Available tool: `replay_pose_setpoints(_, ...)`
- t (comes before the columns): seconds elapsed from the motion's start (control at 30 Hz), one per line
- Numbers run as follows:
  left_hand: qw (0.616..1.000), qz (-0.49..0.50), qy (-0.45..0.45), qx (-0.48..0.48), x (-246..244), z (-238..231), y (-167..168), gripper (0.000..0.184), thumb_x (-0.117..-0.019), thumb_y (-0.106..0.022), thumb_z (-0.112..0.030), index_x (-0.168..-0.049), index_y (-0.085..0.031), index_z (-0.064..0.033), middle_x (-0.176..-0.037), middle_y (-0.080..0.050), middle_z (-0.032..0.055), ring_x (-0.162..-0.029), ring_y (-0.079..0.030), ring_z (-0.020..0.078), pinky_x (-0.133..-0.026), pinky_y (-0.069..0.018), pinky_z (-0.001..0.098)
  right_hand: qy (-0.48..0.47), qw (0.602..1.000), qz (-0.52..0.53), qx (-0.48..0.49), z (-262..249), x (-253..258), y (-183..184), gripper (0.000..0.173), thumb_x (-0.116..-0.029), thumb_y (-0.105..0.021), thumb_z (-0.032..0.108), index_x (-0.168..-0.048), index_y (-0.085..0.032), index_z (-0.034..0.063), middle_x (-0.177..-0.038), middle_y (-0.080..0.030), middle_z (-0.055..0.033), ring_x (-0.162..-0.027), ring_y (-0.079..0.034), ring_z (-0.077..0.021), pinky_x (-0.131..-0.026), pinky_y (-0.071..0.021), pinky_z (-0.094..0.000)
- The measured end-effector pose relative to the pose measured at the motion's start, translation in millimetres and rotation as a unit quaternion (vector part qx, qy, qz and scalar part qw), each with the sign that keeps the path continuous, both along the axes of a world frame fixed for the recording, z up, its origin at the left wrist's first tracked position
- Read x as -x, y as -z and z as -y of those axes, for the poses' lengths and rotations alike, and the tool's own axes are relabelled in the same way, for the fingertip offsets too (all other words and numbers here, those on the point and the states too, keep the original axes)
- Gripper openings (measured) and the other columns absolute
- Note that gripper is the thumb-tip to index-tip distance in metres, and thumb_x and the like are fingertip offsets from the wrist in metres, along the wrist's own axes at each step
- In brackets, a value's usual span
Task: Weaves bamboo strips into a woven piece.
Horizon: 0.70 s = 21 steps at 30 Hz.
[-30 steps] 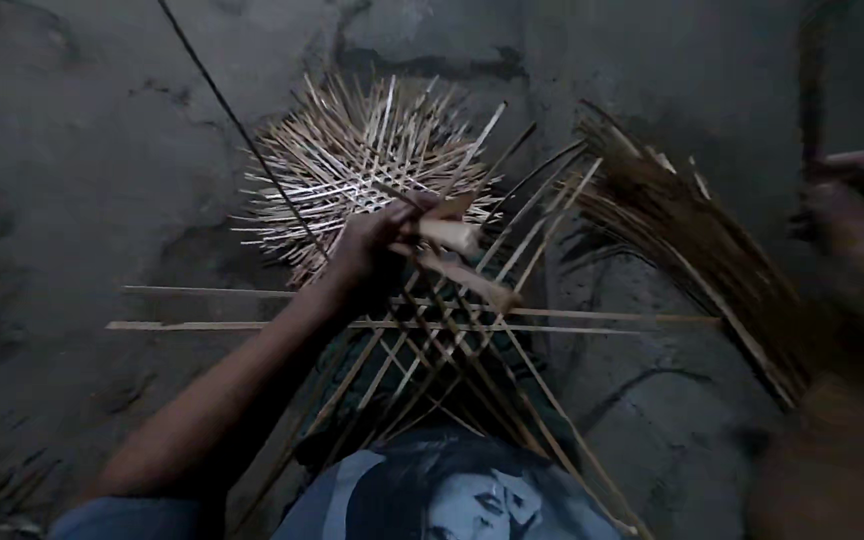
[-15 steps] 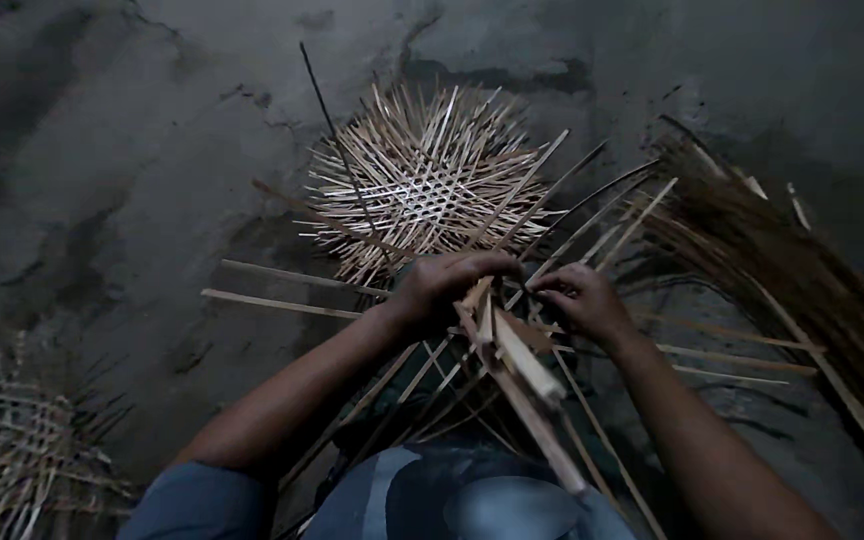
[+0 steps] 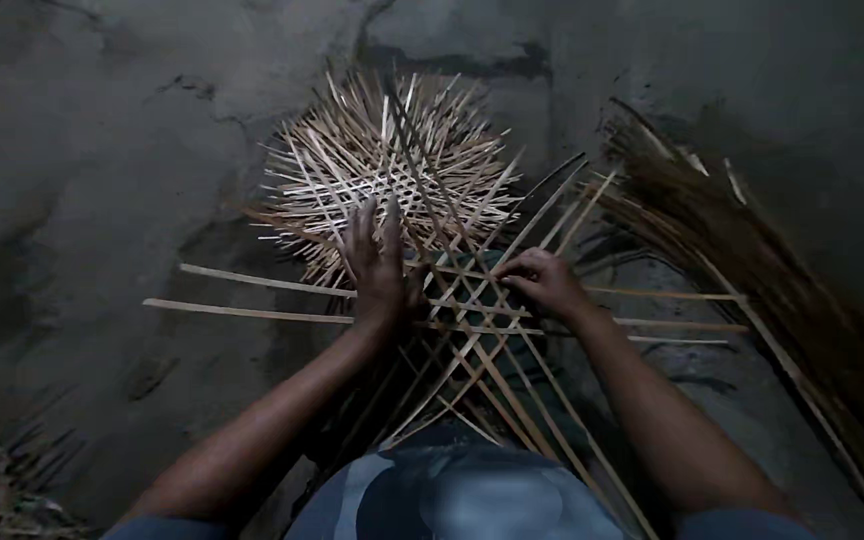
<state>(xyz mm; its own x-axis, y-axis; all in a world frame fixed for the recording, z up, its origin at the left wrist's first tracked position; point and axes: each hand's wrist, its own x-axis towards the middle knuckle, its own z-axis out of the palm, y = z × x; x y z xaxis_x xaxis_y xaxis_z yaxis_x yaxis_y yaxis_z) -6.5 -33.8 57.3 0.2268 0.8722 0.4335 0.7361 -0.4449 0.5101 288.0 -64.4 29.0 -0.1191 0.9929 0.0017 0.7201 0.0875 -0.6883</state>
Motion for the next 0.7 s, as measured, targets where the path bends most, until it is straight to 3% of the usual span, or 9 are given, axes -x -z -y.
replay_pose_setpoints(0.07, 0.997, -0.074, 0.024, 0.013, -3.1, 17.9, 36.1, 0.057, -0.0941, -0.069, -0.024, -0.149, -0.054, -0.0286, -0.158, -0.042, 0.0179, -0.150, -0.023, 0.0526, -0.111, -0.0128, 0.0827, -0.011, 1.000, 0.009, -0.002, -0.5, 0.0, -2.8, 0.012, -0.0964, -0.071, 0.015, -0.107, -0.077, 0.0141, -0.107, -0.068, -0.0084, -0.098, -0.067, -0.0195, -0.088, -0.0580, -0.0417)
replay_pose_setpoints(0.13, 0.993, -0.117, 0.013, 0.024, -3.0, 25.3, 55.8, 0.051, -0.0946, -0.067, -0.023, -0.143, -0.059, -0.0350, -0.153, -0.049, 0.0165, -0.147, -0.026, 0.0563, -0.105, -0.0149, 0.0870, -0.028, 0.999, 0.017, -0.018, 0.9, 0.9, -5.6, 0.013, -0.0967, -0.070, 0.014, -0.107, -0.078, 0.0137, -0.106, -0.069, -0.0090, -0.098, -0.067, -0.0206, -0.088, -0.0578, -0.0431)
replay_pose_setpoints(0.23, 0.993, -0.120, -0.009, 0.019, -3.0, 27.8, 57.5, 0.050, -0.0999, -0.059, -0.023, -0.147, -0.054, -0.0387, -0.153, -0.049, 0.0148, -0.147, -0.025, 0.0558, -0.105, -0.0159, 0.0864, -0.042, 0.996, 0.033, -0.076, 10.1, 0.5, -10.6, 0.020, -0.0950, -0.068, 0.006, -0.110, -0.079, 0.0137, -0.109, -0.069, -0.0102, -0.103, -0.067, -0.0226, -0.092, -0.0569, -0.0431)
replay_pose_setpoints(0.3, 0.990, -0.125, -0.021, 0.053, -2.9, 28.1, 55.0, 0.054, -0.1024, -0.054, -0.026, -0.155, -0.043, -0.0318, -0.163, -0.034, 0.0178, -0.151, -0.015, 0.0554, -0.107, -0.0109, 0.0849, -0.036, 0.985, 0.061, -0.156, 20.7, -3.0, -13.2, 0.027, -0.0903, -0.068, 0.000, -0.113, -0.078, 0.0110, -0.115, -0.069, -0.0132, -0.110, -0.066, -0.0281, -0.098, -0.0551, -0.0457)
replay_pose_setpoints(0.33, 0.990, -0.124, -0.030, 0.060, -3.2, 26.8, 56.1, 0.055, -0.1013, -0.055, -0.029, -0.155, -0.042, -0.0255, -0.163, -0.032, 0.0199, -0.151, -0.013, 0.0556, -0.108, -0.0096, 0.0846, -0.030, 0.978, 0.079, -0.190, 25.7, -6.8, -14.0, 0.028, -0.0896, -0.069, 0.000, -0.115, -0.077, 0.0106, -0.117, -0.069, -0.0144, -0.113, -0.065, -0.0309, -0.100, -0.0534, -0.0477)
replay_pose_setpoints(0.4, 0.989, -0.123, -0.039, 0.070, -3.4, 25.1, 57.1, 0.056, -0.0958, -0.061, -0.031, -0.150, -0.049, -0.0247, -0.162, -0.032, 0.0201, -0.152, -0.011, 0.0549, -0.109, -0.0087, 0.0837, -0.017, 0.966, 0.107, -0.233, 32.2, -15.4, -12.6, 0.029, -0.0900, -0.071, 0.005, -0.118, -0.075, 0.0106, -0.115, -0.068, -0.0160, -0.110, -0.064, -0.0337, -0.100, -0.0507, -0.0504)
replay_pose_setpoints(0.5, 0.988, -0.132, -0.047, 0.071, -4.3, 25.5, 59.0, 0.056, -0.0945, -0.061, -0.034, -0.149, -0.050, -0.0324, -0.162, -0.034, 0.0192, -0.151, -0.013, 0.0559, -0.108, -0.0084, 0.0842, -0.012, 0.966, 0.147, -0.211, 36.6, -23.4, -5.8, 0.029, -0.0945, -0.070, 0.015, -0.124, -0.073, 0.0154, -0.115, -0.067, -0.0156, -0.109, -0.063, -0.0352, -0.098, -0.0503, -0.0528)
replay_pose_setpoints(0.63, 0.984, -0.120, -0.061, 0.117, -7.3, 26.3, 50.7, 0.057, -0.0942, -0.061, -0.023, -0.149, -0.050, -0.0361, -0.161, -0.036, 0.0169, -0.151, -0.011, 0.0561, -0.109, -0.0061, 0.0849, -0.014, 0.975, 0.157, -0.157, 35.3, -27.0, 3.2, 0.038, -0.0903, -0.074, 0.007, -0.126, -0.073, 0.0216, -0.120, -0.066, -0.0140, -0.112, -0.062, -0.0366, -0.095, -0.0528, -0.0562)
replay_pose_setpoints(0.7, 0.983, -0.120, -0.062, 0.127, -6.2, 26.4, 50.0, 0.056, -0.0969, -0.061, -0.027, -0.150, -0.048, -0.0398, -0.163, -0.034, 0.0151, -0.152, -0.007, 0.0552, -0.108, -0.0046, 0.0856, -0.015, 0.977, 0.142, -0.159, 32.6, -28.3, 6.8, 0.039, -0.0888, -0.073, 0.004, -0.124, -0.074, 0.0224, -0.118, -0.067, -0.0133, -0.111, -0.063, -0.0352, -0.094, -0.0540, -0.0546)
